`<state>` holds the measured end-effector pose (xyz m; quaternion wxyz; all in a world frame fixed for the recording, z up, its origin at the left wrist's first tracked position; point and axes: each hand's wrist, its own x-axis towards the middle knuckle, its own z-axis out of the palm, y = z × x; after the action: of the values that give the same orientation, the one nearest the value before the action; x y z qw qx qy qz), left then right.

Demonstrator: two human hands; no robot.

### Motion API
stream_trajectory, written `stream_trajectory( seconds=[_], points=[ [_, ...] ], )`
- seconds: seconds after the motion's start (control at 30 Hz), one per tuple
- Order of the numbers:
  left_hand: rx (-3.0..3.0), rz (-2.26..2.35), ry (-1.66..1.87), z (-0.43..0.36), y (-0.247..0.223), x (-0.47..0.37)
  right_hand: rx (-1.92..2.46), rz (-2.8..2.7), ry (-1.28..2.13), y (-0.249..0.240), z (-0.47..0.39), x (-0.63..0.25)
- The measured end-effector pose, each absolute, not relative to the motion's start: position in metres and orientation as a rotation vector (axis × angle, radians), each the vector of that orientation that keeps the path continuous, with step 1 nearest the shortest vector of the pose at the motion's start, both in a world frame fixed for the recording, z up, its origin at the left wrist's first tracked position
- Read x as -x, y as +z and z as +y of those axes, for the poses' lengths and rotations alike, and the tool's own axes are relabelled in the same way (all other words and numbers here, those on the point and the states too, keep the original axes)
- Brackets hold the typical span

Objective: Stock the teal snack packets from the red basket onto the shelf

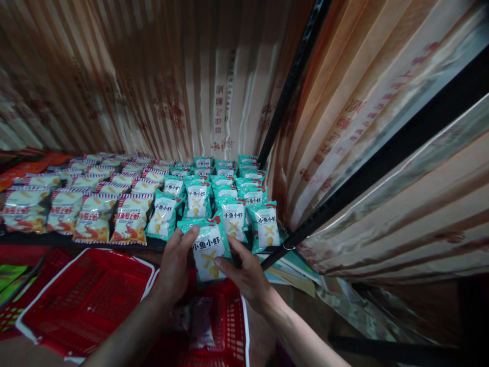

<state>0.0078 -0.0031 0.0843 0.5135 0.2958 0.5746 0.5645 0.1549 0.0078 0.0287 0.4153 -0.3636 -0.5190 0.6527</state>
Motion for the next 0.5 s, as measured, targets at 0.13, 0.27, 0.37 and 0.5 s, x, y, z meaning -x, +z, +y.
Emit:
stream_trajectory(
  seconds=[0.13,0.27,0.37,0.5],
  points=[
    [-0.687,1.201,1.198,0.006,0.086,0.011,0.889,-1.405,1.614,0.031,0.012,-0.162],
    [-0.856,1.266,1.072,0.011,0.081,0.030,0.895,-1.494,1.660,0.030,0.014,-0.169],
    [-0.980,1.277,1.053,0.010,0.079,0.035,0.896,-1.536,1.655,0.028,0.013,-0.170],
    [-1.086,1.333,1.080,0.008,0.076,0.033,0.907,-1.562,1.620,0.022,0.010,-0.167]
  ],
)
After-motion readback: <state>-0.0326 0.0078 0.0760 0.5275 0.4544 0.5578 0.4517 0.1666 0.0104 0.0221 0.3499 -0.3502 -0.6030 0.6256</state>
